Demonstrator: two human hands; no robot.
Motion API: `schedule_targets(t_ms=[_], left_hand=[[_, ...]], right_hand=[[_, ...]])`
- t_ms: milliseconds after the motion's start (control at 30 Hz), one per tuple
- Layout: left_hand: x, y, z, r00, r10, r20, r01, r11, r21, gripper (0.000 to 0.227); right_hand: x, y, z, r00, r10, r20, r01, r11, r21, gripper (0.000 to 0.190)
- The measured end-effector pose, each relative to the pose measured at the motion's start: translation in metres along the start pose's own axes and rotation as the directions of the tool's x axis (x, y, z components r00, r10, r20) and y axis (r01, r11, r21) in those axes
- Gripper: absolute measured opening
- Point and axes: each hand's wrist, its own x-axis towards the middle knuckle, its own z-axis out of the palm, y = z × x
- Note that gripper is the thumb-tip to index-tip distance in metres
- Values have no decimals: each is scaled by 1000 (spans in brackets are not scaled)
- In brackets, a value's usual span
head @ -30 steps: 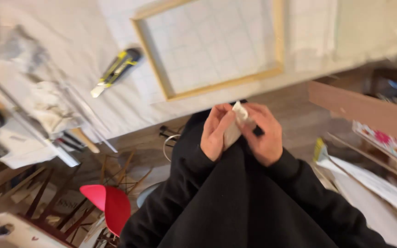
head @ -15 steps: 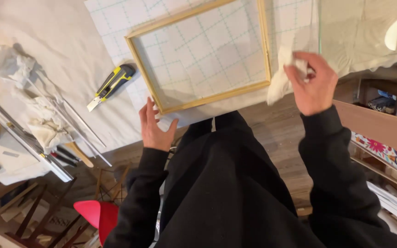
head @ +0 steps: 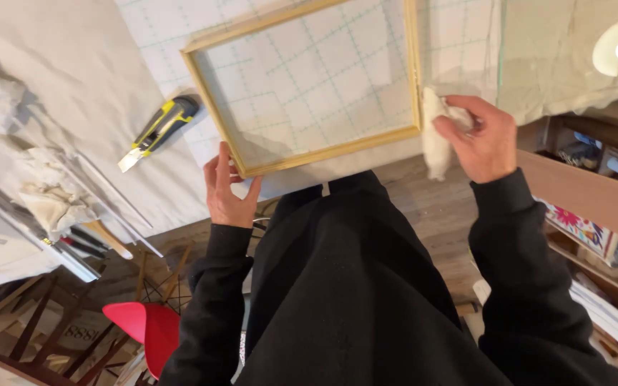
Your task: Assembling and cleaning wooden picture frames and glass panes on a workbench.
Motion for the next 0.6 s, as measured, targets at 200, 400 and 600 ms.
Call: schedule_targets(t_ms=[200, 400, 600], left_hand=[[0, -2, 2, 1000, 19, 0, -19, 1000, 23, 88], [-1, -3, 3, 1000, 19, -3, -19, 999, 39, 90], [-3, -5, 6, 1000, 25, 2, -25, 995, 96, 93]], right_hand=[[-1, -28, 11, 1000, 18, -26, -21, 992, -128, 25], [-27, -25, 19, 979, -201, 6, 192, 925, -328, 29], [-33, -41, 31, 956, -293, 12, 269, 862, -429, 32]])
